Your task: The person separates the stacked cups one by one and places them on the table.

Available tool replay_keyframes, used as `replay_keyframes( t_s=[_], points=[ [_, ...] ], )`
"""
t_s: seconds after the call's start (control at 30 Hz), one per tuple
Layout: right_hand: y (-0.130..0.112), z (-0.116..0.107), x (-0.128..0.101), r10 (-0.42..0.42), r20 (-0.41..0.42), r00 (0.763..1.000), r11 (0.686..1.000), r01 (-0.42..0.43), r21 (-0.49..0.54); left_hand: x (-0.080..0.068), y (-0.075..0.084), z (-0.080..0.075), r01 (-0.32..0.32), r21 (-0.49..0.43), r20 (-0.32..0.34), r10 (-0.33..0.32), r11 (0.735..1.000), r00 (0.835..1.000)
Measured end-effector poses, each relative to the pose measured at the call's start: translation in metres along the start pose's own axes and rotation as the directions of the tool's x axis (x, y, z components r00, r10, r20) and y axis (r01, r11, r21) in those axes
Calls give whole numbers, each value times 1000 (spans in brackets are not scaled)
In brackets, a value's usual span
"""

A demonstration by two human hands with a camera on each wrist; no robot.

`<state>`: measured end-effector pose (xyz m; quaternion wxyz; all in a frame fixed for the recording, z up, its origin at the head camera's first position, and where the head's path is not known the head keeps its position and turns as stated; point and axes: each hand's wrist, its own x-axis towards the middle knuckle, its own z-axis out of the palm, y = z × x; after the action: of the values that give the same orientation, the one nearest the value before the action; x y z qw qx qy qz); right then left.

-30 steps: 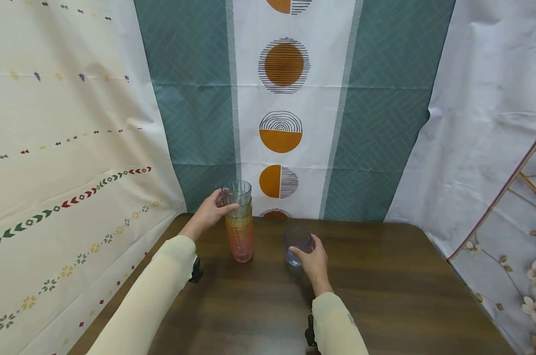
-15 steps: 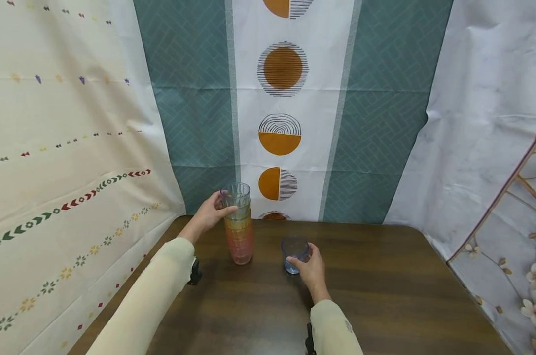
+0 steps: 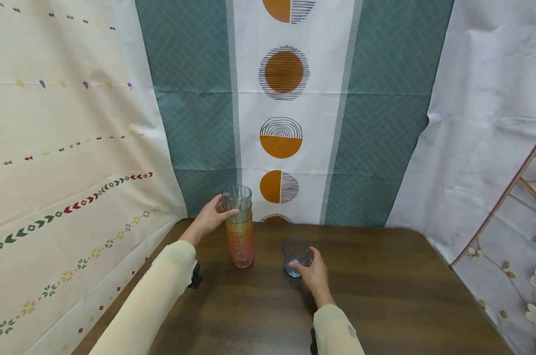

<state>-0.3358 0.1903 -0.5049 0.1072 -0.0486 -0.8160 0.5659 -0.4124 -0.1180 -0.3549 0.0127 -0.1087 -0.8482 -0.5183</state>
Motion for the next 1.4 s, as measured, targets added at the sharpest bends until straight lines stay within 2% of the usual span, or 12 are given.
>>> replay_keyframes(
  t_s=[0.47, 0.63, 0.83, 1.17, 1.4],
  points=[
    [5, 0, -3, 9, 23, 1000, 1000, -9, -21, -2, -11, 2, 9, 6, 5, -9, 1000, 1000],
    [7, 0, -4, 0, 34, 999, 999, 1, -39, -2, -13, 3, -7, -8, 1, 7, 1000, 1000],
    [8, -9, -5, 12, 76, 997, 996, -5, -85, -2, -13, 4, 18, -11, 7, -18, 1000, 1000],
    [-26, -33, 18, -21, 79, 997, 988, 33, -154, 2, -11, 1, 11, -15, 2, -11, 1000, 1000],
    [-57, -36, 32, -65, 94, 993, 983, 80, -167, 3, -10, 0, -9, -15, -7, 9, 1000, 1000]
  ],
)
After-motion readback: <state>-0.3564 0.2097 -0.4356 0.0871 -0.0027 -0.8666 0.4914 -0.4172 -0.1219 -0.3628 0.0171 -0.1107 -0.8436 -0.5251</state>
